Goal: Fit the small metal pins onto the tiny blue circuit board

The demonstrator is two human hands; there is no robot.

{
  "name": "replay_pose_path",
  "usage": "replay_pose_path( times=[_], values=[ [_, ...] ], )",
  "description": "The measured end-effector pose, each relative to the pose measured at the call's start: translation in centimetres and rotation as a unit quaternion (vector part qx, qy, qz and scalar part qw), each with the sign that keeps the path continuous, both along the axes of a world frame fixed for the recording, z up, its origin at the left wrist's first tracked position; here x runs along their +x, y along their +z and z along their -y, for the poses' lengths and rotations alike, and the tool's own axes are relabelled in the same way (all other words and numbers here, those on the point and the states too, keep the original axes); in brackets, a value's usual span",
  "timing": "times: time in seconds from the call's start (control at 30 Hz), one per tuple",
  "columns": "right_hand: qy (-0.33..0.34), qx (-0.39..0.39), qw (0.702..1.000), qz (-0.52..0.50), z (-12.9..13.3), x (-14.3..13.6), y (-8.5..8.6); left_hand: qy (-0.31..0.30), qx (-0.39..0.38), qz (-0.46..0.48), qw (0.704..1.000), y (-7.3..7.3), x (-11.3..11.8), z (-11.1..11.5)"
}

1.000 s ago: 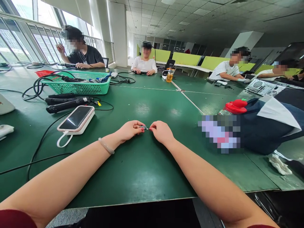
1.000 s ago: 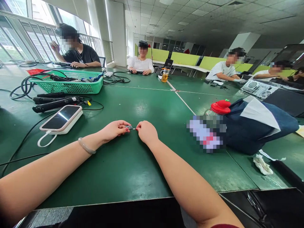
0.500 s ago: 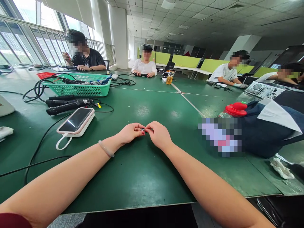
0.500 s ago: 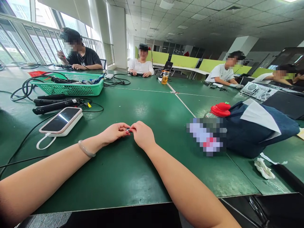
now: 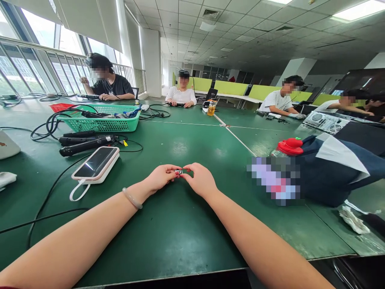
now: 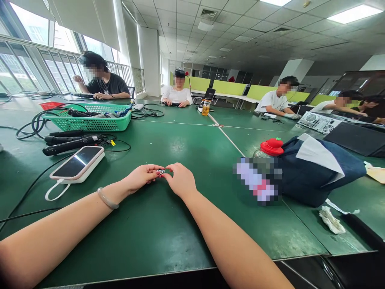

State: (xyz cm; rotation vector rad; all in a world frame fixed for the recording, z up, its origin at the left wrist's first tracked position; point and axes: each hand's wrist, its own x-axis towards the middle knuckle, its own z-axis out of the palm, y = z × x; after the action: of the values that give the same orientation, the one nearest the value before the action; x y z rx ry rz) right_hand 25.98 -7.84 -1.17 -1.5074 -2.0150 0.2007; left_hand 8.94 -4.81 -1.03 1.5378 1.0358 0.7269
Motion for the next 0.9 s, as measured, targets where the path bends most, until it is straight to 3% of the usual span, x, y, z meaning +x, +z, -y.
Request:
replay_pose_path(
  times=[0.23, 0.4, 0.5, 0.57, 0.63, 0.67, 0.7, 0.9],
  values=[
    [0.009, 0.0, 1.0, 0.016, 0.2, -0.7, -0.4, -0.001, -0.005, -0.001, 1.0, -0.3, -0.3, -0.3],
    [0.013, 0.023, 0.998, 0.051, 0.2, -1.5, -1.0, -0.01, -0.108, 0.101, 0.989, 0.3, -0.1, 0.4],
    [0.018, 0.028, 0.997, 0.07, 0.1, -1.8, -1.3, -0.026, -0.115, 0.101, 0.988, 0.3, 0.2, 0.6],
    [0.022, 0.03, 0.997, 0.069, 0.1, -1.8, -1.4, -0.032, -0.058, 0.028, 0.997, 0.3, 0.0, 0.3],
    [0.019, 0.03, 0.998, 0.057, 0.0, -1.4, -1.4, 0.001, 0.057, -0.117, 0.991, 0.3, -0.7, -0.4],
    [0.015, 0.027, 0.998, 0.048, -0.1, -1.2, -1.4, 0.039, 0.133, -0.223, 0.965, 0.4, -1.3, -0.9],
    [0.01, 0.022, 0.999, 0.037, -0.1, -0.9, -1.3, 0.072, 0.158, -0.275, 0.946, 0.5, -2.1, -1.5],
    [-0.012, 0.004, 0.999, -0.033, -0.8, 1.1, -1.3, 0.207, 0.206, -0.455, 0.841, 1.1, -7.6, -4.0]
  ],
)
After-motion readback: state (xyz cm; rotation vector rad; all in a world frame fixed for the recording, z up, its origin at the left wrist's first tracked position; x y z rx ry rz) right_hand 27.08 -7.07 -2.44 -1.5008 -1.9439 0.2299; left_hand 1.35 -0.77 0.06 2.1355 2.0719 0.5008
